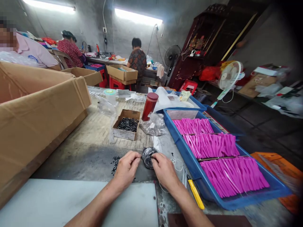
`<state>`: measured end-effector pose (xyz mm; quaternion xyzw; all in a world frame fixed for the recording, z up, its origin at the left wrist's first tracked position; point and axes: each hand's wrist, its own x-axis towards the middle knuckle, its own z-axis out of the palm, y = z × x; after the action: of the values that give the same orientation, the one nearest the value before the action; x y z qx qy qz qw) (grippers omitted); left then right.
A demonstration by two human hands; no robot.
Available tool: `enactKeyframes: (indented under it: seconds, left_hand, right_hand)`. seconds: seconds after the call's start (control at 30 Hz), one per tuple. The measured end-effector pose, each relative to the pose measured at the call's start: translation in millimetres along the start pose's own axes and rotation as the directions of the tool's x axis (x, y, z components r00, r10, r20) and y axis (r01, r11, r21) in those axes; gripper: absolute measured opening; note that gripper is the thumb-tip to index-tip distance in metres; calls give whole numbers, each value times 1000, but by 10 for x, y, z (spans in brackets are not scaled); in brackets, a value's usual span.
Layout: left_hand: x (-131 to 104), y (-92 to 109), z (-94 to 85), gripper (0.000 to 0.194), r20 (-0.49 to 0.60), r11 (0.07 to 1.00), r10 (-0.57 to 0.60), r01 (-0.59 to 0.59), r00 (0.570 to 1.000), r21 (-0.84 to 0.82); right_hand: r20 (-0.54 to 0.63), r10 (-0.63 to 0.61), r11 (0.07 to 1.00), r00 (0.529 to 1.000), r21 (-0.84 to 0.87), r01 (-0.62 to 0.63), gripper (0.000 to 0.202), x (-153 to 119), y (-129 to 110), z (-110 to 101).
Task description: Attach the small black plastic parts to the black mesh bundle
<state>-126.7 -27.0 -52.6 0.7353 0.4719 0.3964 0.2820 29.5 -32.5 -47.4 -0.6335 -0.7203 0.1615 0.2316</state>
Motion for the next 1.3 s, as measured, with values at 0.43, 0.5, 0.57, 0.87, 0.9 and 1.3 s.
enactKeyframes:
  seconds: [0.43,0.5,0.57,0.87,0.9,1.3]
  left_hand:
    - [-38,2,28,16,85,1000,2,-4,996,20]
    - [-36,-3,31,15,83,1000,-1,0,997,19]
    - [-34,-8,31,15,77,1000,-2,1,997,15]
    - [-26,-19,43,16,97,1000,-13,12,995,8]
    - [-23,-19,45,16,99,1000,-15,14,995,9]
    - [-21,-39,70,17,96,1000,-8,7,995,14]
  right_hand:
    - [180,99,898,979,-441,-9,16,156,-44,132]
    - [190,92,899,978,-437,0,16,155,-39,128]
    - [197,87,902,977,-431,6,16,147,-34,116]
    - [162,85,951,983,-308,-31,20,117,2,90]
    - [156,88,949,984,-313,-35,21,120,6,102]
    - [201,87,899,976,-438,10,17,170,-29,127]
